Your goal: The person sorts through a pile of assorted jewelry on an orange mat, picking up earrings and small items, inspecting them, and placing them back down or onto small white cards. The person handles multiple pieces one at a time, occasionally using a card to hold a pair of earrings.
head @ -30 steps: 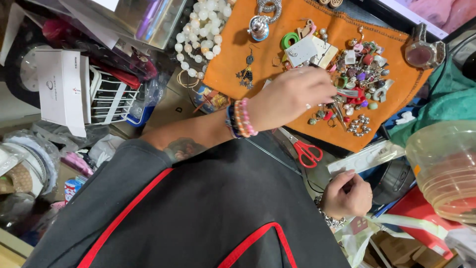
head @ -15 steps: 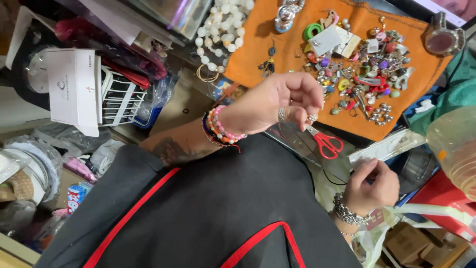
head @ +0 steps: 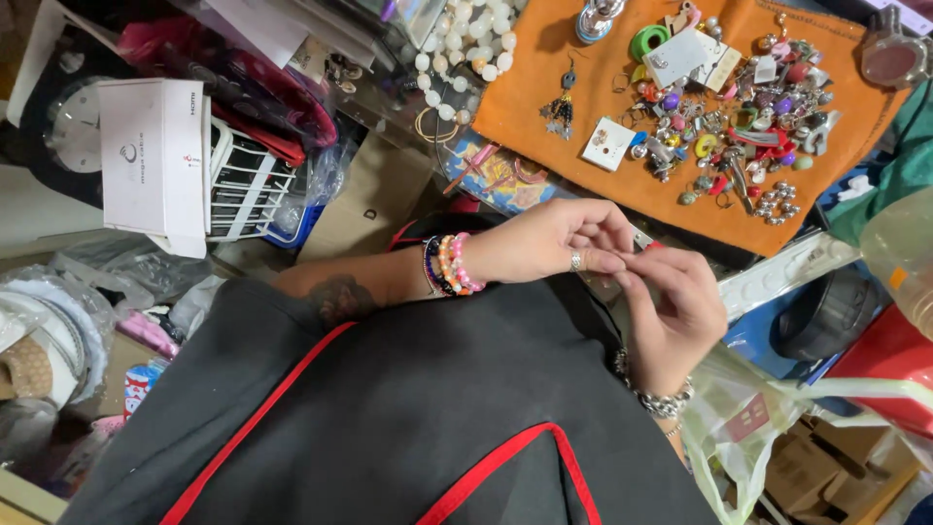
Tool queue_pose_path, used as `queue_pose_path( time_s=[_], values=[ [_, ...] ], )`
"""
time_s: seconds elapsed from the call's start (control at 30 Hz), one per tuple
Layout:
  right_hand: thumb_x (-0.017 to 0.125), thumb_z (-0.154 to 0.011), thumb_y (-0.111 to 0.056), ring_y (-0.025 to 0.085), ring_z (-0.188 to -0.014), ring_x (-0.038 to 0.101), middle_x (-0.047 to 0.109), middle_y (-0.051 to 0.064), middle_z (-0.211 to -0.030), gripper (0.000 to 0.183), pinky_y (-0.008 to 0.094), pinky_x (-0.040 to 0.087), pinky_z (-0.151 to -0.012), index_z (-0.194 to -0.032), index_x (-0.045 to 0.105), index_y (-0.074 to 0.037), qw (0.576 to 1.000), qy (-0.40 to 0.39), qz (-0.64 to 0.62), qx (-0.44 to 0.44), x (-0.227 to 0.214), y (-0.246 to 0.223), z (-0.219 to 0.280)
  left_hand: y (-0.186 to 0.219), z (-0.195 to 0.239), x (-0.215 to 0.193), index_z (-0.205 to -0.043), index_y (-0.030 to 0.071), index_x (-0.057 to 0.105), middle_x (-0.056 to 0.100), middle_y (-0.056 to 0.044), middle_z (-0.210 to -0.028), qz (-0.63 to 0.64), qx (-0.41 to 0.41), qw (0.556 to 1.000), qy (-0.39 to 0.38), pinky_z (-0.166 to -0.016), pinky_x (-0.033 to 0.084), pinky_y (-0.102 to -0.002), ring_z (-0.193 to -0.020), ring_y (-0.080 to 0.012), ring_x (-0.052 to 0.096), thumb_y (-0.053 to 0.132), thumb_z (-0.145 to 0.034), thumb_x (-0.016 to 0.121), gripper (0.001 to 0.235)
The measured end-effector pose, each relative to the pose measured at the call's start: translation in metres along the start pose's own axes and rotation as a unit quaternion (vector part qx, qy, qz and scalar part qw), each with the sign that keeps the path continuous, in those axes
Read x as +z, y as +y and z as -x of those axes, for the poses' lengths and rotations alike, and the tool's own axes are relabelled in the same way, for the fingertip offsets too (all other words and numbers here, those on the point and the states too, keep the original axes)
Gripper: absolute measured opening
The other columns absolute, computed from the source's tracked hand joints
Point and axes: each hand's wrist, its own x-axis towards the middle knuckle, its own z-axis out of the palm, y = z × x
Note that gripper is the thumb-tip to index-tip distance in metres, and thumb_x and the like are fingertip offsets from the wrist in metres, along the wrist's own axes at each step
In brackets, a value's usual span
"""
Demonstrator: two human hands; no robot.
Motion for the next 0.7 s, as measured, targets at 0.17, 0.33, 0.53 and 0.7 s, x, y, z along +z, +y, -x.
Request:
queue_pose_path(
  time_s=[0.17, 0.33, 0.53, 0.7],
  values=[
    [0.08, -0.096, -0.006, 0.026, -0.084, 0.062, 0.067, 0.018, -0.095, 0.012, 0.037, 0.051, -0.075, -0.1, 0.075, 0.004, 0.997, -0.004, -0.055, 0.06, 0.007, 0.01, 0.005, 0.003, 0.005, -0.005, -0.115, 0.002, 0.063, 0.076, -0.013, -0.099, -0.028, -0.05, 0.998, 0.007, -0.08, 0.064, -0.03, -0.087, -0.0163, 0.077, 0.013, -0.098, 0.072, 0.022],
    [0.068, -0.104, -0.001, 0.024, -0.082, 0.064, 0.063, 0.021, -0.097, 0.01, 0.034, 0.055, -0.069, -0.104, 0.067, 0.009, 0.982, 0.056, -0.113, 0.143, 0.017, 0.025, 0.022, 0.023, 0.0, -0.018, -0.114, 0.008, 0.065, 0.071, -0.009, -0.097, -0.377, 0.051, 0.923, 0.046, -0.083, 0.059, -0.034, -0.092, -0.0233, 0.072, 0.02, -0.101, 0.067, 0.018],
    [0.062, -0.105, -0.009, 0.021, -0.079, 0.074, 0.072, 0.019, -0.1, 0.014, 0.025, 0.063, -0.068, -0.109, 0.061, 0.004, 0.915, 0.179, -0.233, 0.276, 0.018, 0.028, 0.026, 0.037, -0.025, -0.051, -0.126, 0.005, 0.061, 0.061, -0.01, -0.122, -0.722, 0.187, 0.662, 0.078, -0.095, 0.051, -0.04, -0.12, -0.0301, 0.054, 0.015, -0.09, 0.081, 0.043],
    [0.058, -0.107, -0.009, 0.023, -0.078, 0.077, 0.073, 0.022, -0.098, 0.016, 0.022, 0.065, -0.066, -0.108, 0.059, 0.006, 0.88, 0.207, -0.324, 0.279, 0.005, 0.046, 0.039, 0.019, -0.043, -0.077, -0.131, 0.005, 0.059, 0.063, -0.008, -0.116, -0.763, 0.227, 0.604, 0.012, -0.104, 0.046, -0.04, -0.119, -0.0283, 0.055, 0.024, -0.106, 0.058, 0.031]
  ],
)
